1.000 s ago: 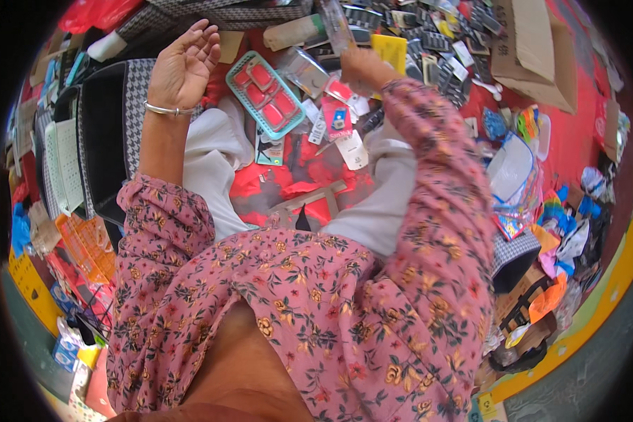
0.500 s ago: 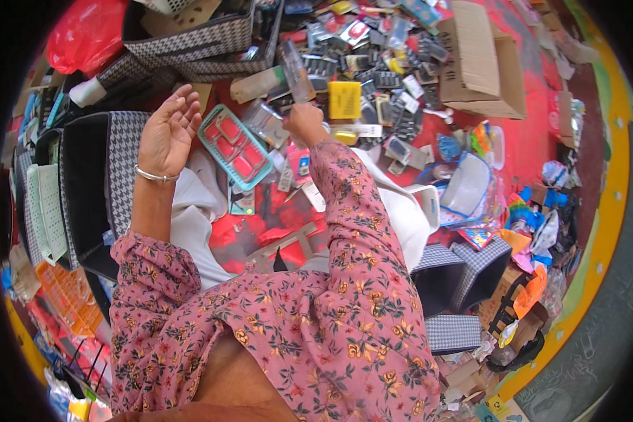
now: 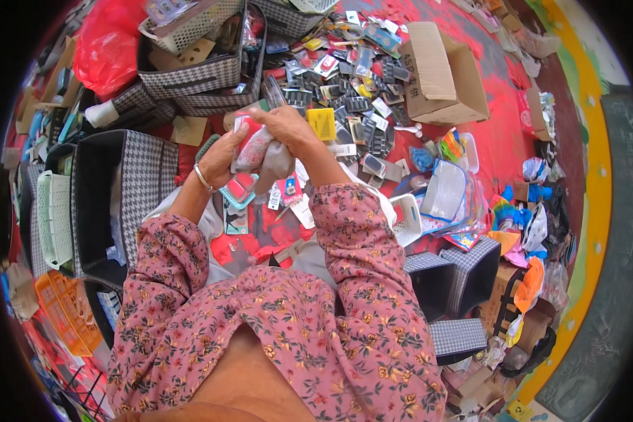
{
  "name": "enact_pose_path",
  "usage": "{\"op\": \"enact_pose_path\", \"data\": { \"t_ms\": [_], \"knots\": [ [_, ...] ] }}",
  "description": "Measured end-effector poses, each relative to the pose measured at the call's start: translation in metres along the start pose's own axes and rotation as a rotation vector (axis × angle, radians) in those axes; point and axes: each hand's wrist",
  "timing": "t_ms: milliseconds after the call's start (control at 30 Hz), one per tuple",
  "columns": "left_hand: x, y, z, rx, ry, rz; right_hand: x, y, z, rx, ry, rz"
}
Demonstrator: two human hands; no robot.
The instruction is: The person sorts through a pile of small packaged electronic components, picking them up individually, wiping some with a cloth, and placing them into different plastic baskets and boxes.
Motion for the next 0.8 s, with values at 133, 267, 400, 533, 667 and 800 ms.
{"op": "enact_pose_path", "data": {
  "t_ms": [133, 267, 400, 533, 667, 800],
  "knots": [
    [0.008, 0.021, 0.005, -0.022, -0.055, 0.322, -0.022, 0.012, -0.01, 0.377, 0.349, 0.095],
    [0.009, 0.039, -0.004, -0.068, -0.063, 0.447, -0.032, 0.019, 0.002, 0.427, 0.581, -0.186],
    [0.01, 0.03, -0.001, 0.001, -0.118, 0.43, -0.027, -0.031, 0.024, 0.291, 0.916, 0.319],
    [-0.003, 0.022, 0.01, -0.019, -0.071, 0.428, -0.009, -0.062, 0.014, 0.159, 1.137, 0.711],
    [0.013, 0.01, 0.014, -0.104, -0.002, 0.14, -0.026, -0.013, -0.013, 0.609, 0.808, 0.814],
    [0.013, 0.009, 0.009, 0.01, 0.062, 0.115, -0.032, 0.023, -0.021, 0.77, 0.781, 0.6]
  ]
}}
Point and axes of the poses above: each hand's wrist, its own z-axis away from the middle knuckle, its own y-axis out of the back of the hand, x = y × z, and after that the axes turned 6 degrees about -z, right-handed
